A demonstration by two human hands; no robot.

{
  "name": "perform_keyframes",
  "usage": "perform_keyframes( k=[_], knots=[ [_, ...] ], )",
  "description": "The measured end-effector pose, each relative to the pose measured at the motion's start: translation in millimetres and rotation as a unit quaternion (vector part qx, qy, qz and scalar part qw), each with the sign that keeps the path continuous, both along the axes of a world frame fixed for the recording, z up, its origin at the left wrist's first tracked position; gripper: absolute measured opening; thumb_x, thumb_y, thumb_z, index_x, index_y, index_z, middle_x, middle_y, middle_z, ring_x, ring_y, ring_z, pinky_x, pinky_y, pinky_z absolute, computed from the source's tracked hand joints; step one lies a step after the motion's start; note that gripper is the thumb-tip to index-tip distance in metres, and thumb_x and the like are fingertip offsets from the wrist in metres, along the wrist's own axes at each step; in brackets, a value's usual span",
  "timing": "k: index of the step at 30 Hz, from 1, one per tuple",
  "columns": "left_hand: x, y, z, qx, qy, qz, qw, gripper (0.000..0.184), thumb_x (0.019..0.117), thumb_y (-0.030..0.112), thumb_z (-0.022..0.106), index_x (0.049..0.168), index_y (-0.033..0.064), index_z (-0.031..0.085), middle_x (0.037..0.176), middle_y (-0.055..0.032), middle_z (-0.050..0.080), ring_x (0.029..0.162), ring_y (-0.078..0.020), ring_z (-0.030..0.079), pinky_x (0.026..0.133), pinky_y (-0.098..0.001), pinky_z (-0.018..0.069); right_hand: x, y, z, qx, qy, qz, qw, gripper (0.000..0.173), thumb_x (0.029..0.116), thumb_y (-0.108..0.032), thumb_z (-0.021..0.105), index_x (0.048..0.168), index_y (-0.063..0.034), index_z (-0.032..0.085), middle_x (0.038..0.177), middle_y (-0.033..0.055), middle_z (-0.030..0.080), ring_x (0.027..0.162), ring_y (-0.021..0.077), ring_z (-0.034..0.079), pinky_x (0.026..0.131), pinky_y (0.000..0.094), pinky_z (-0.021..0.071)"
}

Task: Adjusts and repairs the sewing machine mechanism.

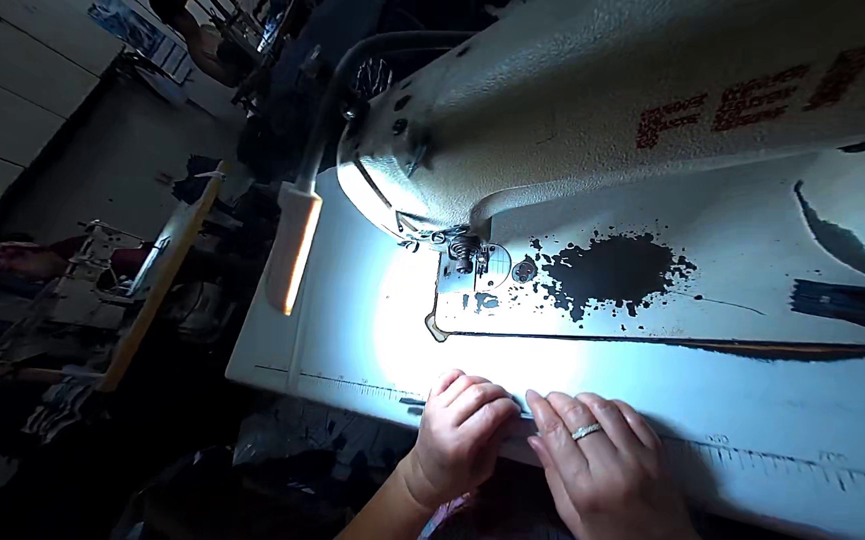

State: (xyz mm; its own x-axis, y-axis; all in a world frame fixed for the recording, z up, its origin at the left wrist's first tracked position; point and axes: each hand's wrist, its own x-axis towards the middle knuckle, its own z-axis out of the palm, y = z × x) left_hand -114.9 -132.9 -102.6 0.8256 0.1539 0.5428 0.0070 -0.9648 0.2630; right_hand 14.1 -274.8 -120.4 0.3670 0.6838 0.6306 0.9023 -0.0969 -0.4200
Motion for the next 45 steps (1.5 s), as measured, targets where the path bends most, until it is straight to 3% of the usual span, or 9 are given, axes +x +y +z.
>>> perform_keyframes(
  k=[6, 9, 12, 16, 19, 24, 30, 35, 45],
  knots=[
    [51.4, 3.0, 33.2, 0.009, 0.066, -0.038, 0.997, 0.02, 0.1033, 0.017, 0.057, 0.098, 0.0068, 0.074, 0.086, -0.006, 0.072, 0.083, -0.0172, 0.068, 0.079, -0.0317, 0.0519, 61.5, -4.6, 34.8, -0.092, -0.003, 0.061, 0.994, 0.015, 0.0873, -0.007, 0.065, 0.096, 0.0007, 0.074, 0.086, 0.0207, 0.071, 0.083, 0.0421, 0.071, 0.071, 0.057, 0.0564],
    [84.2, 8.7, 41.0, 0.014, 0.113, -0.048, 0.992, 0.021, 0.0994, 0.006, 0.058, 0.107, 0.0052, 0.077, 0.094, -0.0088, 0.074, 0.092, -0.0226, 0.071, 0.084, -0.037, 0.0565, 117.5, 6.5, 60.7, -0.255, 0.062, 0.13, 0.956, 0.008, 0.0926, -0.007, 0.071, 0.099, -0.003, 0.074, 0.078, 0.0163, 0.068, 0.075, 0.0373, 0.069, 0.065, 0.0578, 0.0543],
    [114.2, 16.8, 39.3, 0.035, 0.123, -0.07, 0.989, 0.021, 0.0941, -0.002, 0.061, 0.108, 0.0011, 0.076, 0.1, -0.0147, 0.073, 0.097, -0.0304, 0.07, 0.086, -0.0446, 0.0561, 162.3, 26.3, 84.4, -0.355, 0.136, 0.183, 0.907, 0.013, 0.0933, -0.008, 0.074, 0.105, -0.0038, 0.073, 0.078, 0.0096, 0.068, 0.073, 0.0243, 0.066, 0.069, 0.0481, 0.0537],
    [143.8, 27.0, 35.4, 0.101, 0.084, -0.082, 0.988, 0.021, 0.0912, -0.004, 0.061, 0.107, -0.0018, 0.074, 0.102, -0.0177, 0.072, 0.098, -0.0341, 0.07, 0.085, -0.0483, 0.0557, 178.5, 44.0, 112.0, -0.43, 0.25, 0.146, 0.855, 0.013, 0.1004, -0.007, 0.065, 0.103, 0.0048, 0.069, 0.079, 0.0132, 0.066, 0.066, 0.0194, 0.062, 0.065, 0.0353, 0.0537],
    [154.7, 34.5, 31.3, 0.118, 0.027, -0.075, 0.99, 0.022, 0.0895, -0.007, 0.059, 0.106, -0.002, 0.073, 0.102, -0.0185, 0.072, 0.096, -0.035, 0.07, 0.082, -0.047, 0.0552, 185.0, 44.1, 105.5, -0.359, 0.293, 0.142, 0.875, 0.008, 0.0987, -0.002, 0.065, 0.1, 0.0041, 0.07, 0.079, 0.0118, 0.066, 0.066, 0.0174, 0.063, 0.066, 0.0336, 0.0546],
    [152.7, 42.5, 23.5, 0.107, -0.015, -0.057, 0.992, 0.026, 0.0843, -0.01, 0.061, 0.106, -0.0014, 0.073, 0.103, -0.0184, 0.071, 0.097, -0.0349, 0.069, 0.083, -0.0462, 0.0556, 192.4, 43.3, 70.8, -0.205, 0.237, 0.178, 0.933, 0.009, 0.0897, 0.0, 0.075, 0.098, -0.0029, 0.077, 0.083, 0.0083, 0.073, 0.07, 0.0128, 0.068, 0.068, 0.0329, 0.0568],
    [156.4, 41.9, 22.0, 0.089, -0.044, -0.071, 0.993, 0.028, 0.0834, -0.012, 0.059, 0.105, -0.002, 0.073, 0.1, -0.018, 0.071, 0.094, -0.0327, 0.07, 0.082, -0.0434, 0.0557, 190.9, 38.6, 76.9, -0.207, 0.237, 0.159, 0.936, 0.011, 0.0909, 0.0, 0.074, 0.101, -0.0034, 0.078, 0.084, 0.009, 0.074, 0.063, 0.0113, 0.065, 0.061, 0.0298, 0.0556],
    [160.0, 41.4, 20.5, 0.067, -0.02, -0.077, 0.995, 0.032, 0.0826, -0.015, 0.059, 0.108, -0.0035, 0.074, 0.102, -0.0196, 0.072, 0.097, -0.0338, 0.07, 0.084, -0.0424, 0.0573, 191.3, 38.2, 78.9, -0.225, 0.226, 0.131, 0.939, 0.012, 0.0914, -0.002, 0.075, 0.102, -0.0037, 0.079, 0.087, 0.01, 0.075, 0.068, 0.0146, 0.067, 0.067, 0.0349, 0.0568],
    [159.6, 45.5, 20.0, 0.064, -0.023, -0.071, 0.995, 0.033, 0.0813, -0.015, 0.058, 0.108, -0.0037, 0.074, 0.102, -0.0198, 0.072, 0.099, -0.035, 0.07, 0.087, -0.0436, 0.0562, 192.3, 43.1, 71.8, -0.212, 0.23, 0.147, 0.939, 0.01, 0.0955, -0.005, 0.07, 0.101, -0.0048, 0.079, 0.082, 0.0072, 0.073, 0.06, 0.0095, 0.059, 0.058, 0.0298, 0.0497]
  ],
)
